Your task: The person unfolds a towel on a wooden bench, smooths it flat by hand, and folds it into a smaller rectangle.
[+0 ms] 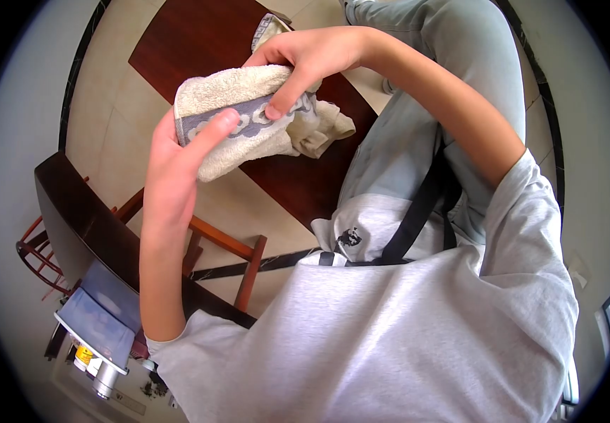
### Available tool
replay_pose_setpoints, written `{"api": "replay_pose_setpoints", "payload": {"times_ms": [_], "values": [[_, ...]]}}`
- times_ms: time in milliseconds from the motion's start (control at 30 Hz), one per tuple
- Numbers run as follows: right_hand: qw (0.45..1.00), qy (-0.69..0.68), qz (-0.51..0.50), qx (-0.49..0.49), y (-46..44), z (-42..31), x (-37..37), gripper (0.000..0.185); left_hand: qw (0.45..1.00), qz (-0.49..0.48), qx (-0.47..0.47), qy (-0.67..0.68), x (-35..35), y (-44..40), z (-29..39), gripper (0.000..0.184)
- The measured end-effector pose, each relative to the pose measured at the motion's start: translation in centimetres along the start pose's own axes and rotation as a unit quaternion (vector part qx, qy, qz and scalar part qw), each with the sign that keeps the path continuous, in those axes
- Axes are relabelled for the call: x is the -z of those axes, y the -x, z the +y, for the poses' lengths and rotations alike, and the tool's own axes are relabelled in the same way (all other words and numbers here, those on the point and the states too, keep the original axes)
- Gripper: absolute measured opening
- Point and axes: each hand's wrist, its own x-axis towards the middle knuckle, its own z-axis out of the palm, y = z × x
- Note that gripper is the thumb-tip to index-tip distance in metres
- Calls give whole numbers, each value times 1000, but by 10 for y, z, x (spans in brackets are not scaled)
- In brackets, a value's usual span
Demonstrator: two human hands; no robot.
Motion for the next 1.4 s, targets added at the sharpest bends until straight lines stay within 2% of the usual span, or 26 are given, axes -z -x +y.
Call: {"api": "replay_pose_setpoints", "payload": {"times_ms": [100,267,533,733,800,933,1033,1100,1267,1333,1400], "values": [[999,-13,9,29,-3,3,-1,51,999,-15,-13,-41,3,-4,-2,38],[999,11,30,25,-8,7,-4,49,997,-19,-24,-77,6,-6,-3,39],[997,22,62,27,-9,7,-4,47,996,46,-24,-69,4,-9,-7,35],[997,27,74,9,-8,8,-2,52,995,83,-20,-44,7,-12,-7,31],[996,38,62,48,-8,9,-1,60,996,80,-20,-34,8,-13,-8,32],[994,77,62,37,-6,7,-3,64,998,59,-16,-17,9,-12,-8,33],[991,102,60,63,-5,7,-6,64,998,53,-15,-10,7,-12,-9,33],[992,106,39,48,-6,5,-7,61,999,50,-10,-12,8,-13,-10,32],[991,111,64,23,-9,8,-5,54,997,55,-14,-43,4,-11,-7,30],[990,118,71,22,-7,5,-2,51,992,82,-62,-71,8,-11,-10,28],[990,113,69,-45,-3,0,4,50,990,107,-82,-45,11,-9,-6,27]]}}
